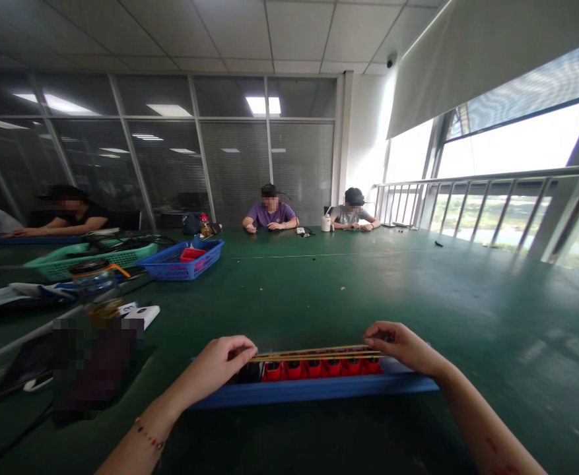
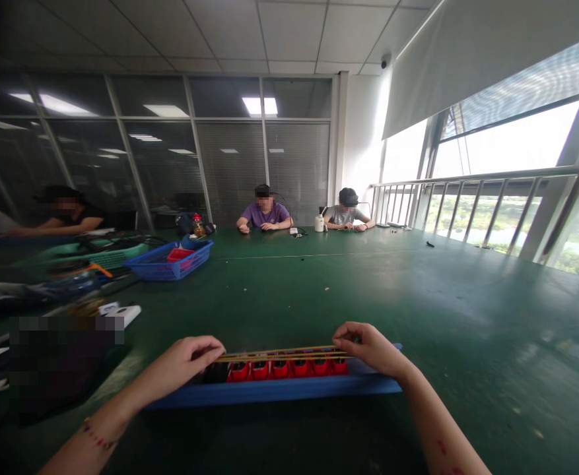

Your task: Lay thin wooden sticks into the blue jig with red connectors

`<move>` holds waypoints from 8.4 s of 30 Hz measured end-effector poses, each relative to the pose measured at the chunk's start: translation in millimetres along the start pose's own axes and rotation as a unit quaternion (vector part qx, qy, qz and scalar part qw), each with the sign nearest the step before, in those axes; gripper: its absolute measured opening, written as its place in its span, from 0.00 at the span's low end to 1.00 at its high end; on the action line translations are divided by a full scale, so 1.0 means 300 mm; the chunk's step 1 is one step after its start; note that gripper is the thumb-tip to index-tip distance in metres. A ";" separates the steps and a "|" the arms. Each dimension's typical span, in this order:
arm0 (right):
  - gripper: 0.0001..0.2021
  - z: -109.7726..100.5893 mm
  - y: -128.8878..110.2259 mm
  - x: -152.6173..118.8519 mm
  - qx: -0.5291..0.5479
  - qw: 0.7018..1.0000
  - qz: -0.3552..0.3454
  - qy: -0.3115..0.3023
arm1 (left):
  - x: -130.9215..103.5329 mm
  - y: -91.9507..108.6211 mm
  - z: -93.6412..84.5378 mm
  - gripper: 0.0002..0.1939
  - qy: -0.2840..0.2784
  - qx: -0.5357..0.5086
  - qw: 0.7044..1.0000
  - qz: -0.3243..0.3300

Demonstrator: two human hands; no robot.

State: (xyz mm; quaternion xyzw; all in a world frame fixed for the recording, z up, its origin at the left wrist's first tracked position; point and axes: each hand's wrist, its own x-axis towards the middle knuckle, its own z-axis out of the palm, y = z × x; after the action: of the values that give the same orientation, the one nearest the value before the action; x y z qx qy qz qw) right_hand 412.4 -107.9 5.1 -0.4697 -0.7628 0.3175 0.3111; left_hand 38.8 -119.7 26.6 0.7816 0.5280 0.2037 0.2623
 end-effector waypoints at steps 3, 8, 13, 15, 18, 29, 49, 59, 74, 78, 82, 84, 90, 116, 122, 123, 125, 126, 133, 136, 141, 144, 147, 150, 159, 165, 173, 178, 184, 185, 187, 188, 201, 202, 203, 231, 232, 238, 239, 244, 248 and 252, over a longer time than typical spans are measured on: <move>0.18 0.000 0.003 0.006 0.031 0.999 -0.001 0.040 | 0.002 -0.002 0.002 0.20 -0.002 -0.005 1.000 0.001; 0.20 -0.021 0.044 0.015 0.131 0.974 0.015 0.183 | 0.006 -0.010 0.007 0.23 -0.010 0.008 1.000 0.000; 0.22 -0.079 0.132 0.017 0.198 0.922 0.060 0.327 | 0.004 -0.008 0.004 0.23 -0.017 0.008 1.000 0.001; 0.23 -0.096 0.160 0.015 0.191 0.913 0.075 0.352 | 0.003 -0.006 0.003 0.23 -0.020 0.003 1.000 0.003; 0.24 -0.100 0.180 0.018 0.166 0.913 0.084 0.363 | 0.001 -0.003 0.002 0.23 -0.018 0.006 1.000 0.004; 0.19 -0.026 0.135 0.058 0.023 0.989 0.057 0.135 | -0.003 -0.004 0.001 0.22 -0.013 0.006 1.000 0.006; 0.17 0.043 0.180 0.225 -0.232 0.972 0.001 -0.046 | -0.019 -0.070 -0.068 0.22 -0.030 0.058 0.998 -0.021; 0.19 0.038 0.171 0.211 -0.212 0.976 -0.015 -0.036 | -0.015 -0.056 -0.082 0.18 -0.001 0.069 0.997 0.024; 0.15 0.038 0.173 0.190 -0.279 0.959 0.000 0.043 | 0.037 -0.186 -0.099 0.19 0.317 -0.198 0.926 -0.046; 0.15 0.035 0.165 0.188 -0.287 0.957 0.022 0.040 | 0.056 -0.257 -0.107 0.21 0.353 -0.195 0.911 -0.085; 0.16 0.038 0.141 0.185 -0.254 0.966 0.024 0.044 | 0.058 -0.246 -0.095 0.22 0.333 -0.119 0.929 -0.105; 0.18 0.041 0.129 0.184 -0.233 0.972 0.020 0.031 | 0.060 -0.222 -0.079 0.23 0.319 -0.089 0.937 -0.109; 0.14 0.043 0.139 0.201 -0.208 0.977 0.016 -0.035 | 0.084 -0.199 -0.024 0.23 0.187 -0.047 0.977 -0.092; 0.20 -0.052 0.020 0.095 -0.111 0.993 -0.008 0.034 | 0.134 -0.221 0.012 0.23 0.043 0.115 0.992 -0.014; 0.20 -0.104 -0.001 0.032 -0.102 0.984 0.051 -0.136 | 0.108 -0.187 0.008 0.26 -0.013 0.110 0.993 -0.039; 0.20 -0.103 -0.001 0.029 -0.098 0.982 0.058 -0.149 | 0.106 -0.187 0.008 0.26 -0.014 0.105 0.994 -0.042; 0.19 -0.097 -0.003 0.026 -0.084 0.979 0.070 -0.170 | 0.105 -0.195 0.010 0.26 -0.010 0.096 0.994 -0.040; 0.19 -0.094 -0.007 0.026 -0.072 0.978 0.077 -0.179 | 0.106 -0.200 0.011 0.26 -0.007 0.095 0.995 -0.038; 0.18 -0.097 -0.024 0.030 0.022 0.980 0.061 -0.188 | 0.109 -0.220 0.019 0.27 -0.004 0.124 0.992 -0.019; 0.19 -0.114 0.000 0.033 0.019 0.990 0.028 -0.137 | 0.112 -0.226 0.024 0.27 0.002 0.136 0.990 -0.020; 0.22 -0.153 0.090 0.024 0.023 0.997 0.066 0.043 | 0.117 -0.231 0.032 0.28 0.017 0.132 0.990 -0.046; 0.22 -0.172 0.149 0.017 0.024 0.992 0.068 0.102 | 0.116 -0.231 0.031 0.28 0.019 0.119 0.992 -0.044; 0.23 -0.173 0.195 0.022 0.014 0.989 0.086 0.118 | 0.115 -0.233 0.030 0.28 0.024 0.109 0.993 -0.049; 0.24 -0.156 0.217 0.036 -0.017 0.990 0.107 0.094 | 0.114 -0.235 0.031 0.28 0.027 0.110 0.992 -0.048; 0.14 -0.095 0.162 0.097 -0.224 0.972 0.058 0.027 | 0.109 -0.214 0.030 0.28 0.036 0.112 0.992 -0.047; 0.06 0.000 0.117 0.171 -0.370 0.927 0.064 0.000 | 0.108 -0.193 0.029 0.27 0.038 0.125 0.991 -0.035; 0.11 0.042 0.061 0.221 -0.457 0.886 0.048 -0.066 | 0.110 -0.187 0.029 0.27 0.044 0.153 0.987 -0.032; 0.15 0.061 0.042 0.253 -0.482 0.870 0.046 -0.095 | 0.105 -0.182 0.026 0.27 0.044 0.151 0.987 -0.039; 0.14 0.087 -0.002 0.279 -0.511 0.848 0.043 -0.135 | 0.098 -0.173 0.024 0.27 0.041 0.146 0.988 -0.041; 0.14 0.091 -0.009 0.280 -0.515 0.845 0.043 -0.138 | 0.098 -0.173 0.025 0.27 0.042 0.146 0.988 -0.039; 0.14 0.101 -0.020 0.281 -0.520 0.841 0.044 -0.142 | 0.099 -0.175 0.026 0.26 0.043 0.144 0.988 -0.036; 0.14 0.104 -0.022 0.281 -0.522 0.840 0.045 -0.143 | 0.100 -0.176 0.026 0.26 0.042 0.143 0.988 -0.033; 0.12 0.105 0.074 0.255 -0.482 0.869 0.066 -0.087 | 0.104 -0.186 0.033 0.25 0.049 0.149 0.987 -0.019; 0.12 0.106 0.078 0.253 -0.479 0.871 0.067 -0.082 | 0.105 -0.188 0.033 0.25 0.048 0.149 0.987 -0.021; 0.11 0.107 0.081 0.251 -0.476 0.874 0.067 -0.078 | 0.107 -0.190 0.032 0.25 0.047 0.149 0.987 -0.024; 0.14 0.069 -0.056 0.199 -0.451 0.889 0.032 0.071 | 0.098 -0.173 0.018 0.22 0.153 0.056 0.985 0.050; 0.14 0.065 -0.069 0.188 -0.445 0.892 0.031 0.076 | 0.094 -0.167 0.015 0.22 0.166 0.030 0.984 0.049; 0.16 0.050 -0.107 0.092 -0.370 0.924 0.020 0.098 | 0.053 -0.111 -0.011 0.22 0.146 -0.082 0.986 0.013; 0.16 0.044 -0.106 0.076 -0.346 0.933 0.015 0.094 | 0.045 -0.099 -0.015 0.21 0.129 -0.088 0.988 0.012; 0.10 0.004 -0.089 0.016 -0.222 0.975 0.010 0.024 | 0.019 -0.061 -0.025 0.21 0.021 -0.111 0.994 -0.005; 0.18 -0.027 -0.080 -0.006 -0.102 0.991 0.017 -0.082 | 0.020 -0.062 -0.017 0.23 0.001 -0.091 0.996 -0.012; 0.20 -0.041 -0.072 -0.009 -0.041 0.991 0.020 -0.125 | 0.019 -0.055 -0.010 0.23 -0.019 -0.084 0.996 0.000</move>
State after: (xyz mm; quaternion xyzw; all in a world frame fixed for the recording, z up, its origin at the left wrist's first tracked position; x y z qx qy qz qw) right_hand 411.6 -115.6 28.8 -0.4537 -0.7988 0.3480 0.1873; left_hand 27.2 -108.7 18.9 0.7605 0.5039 0.2327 0.3371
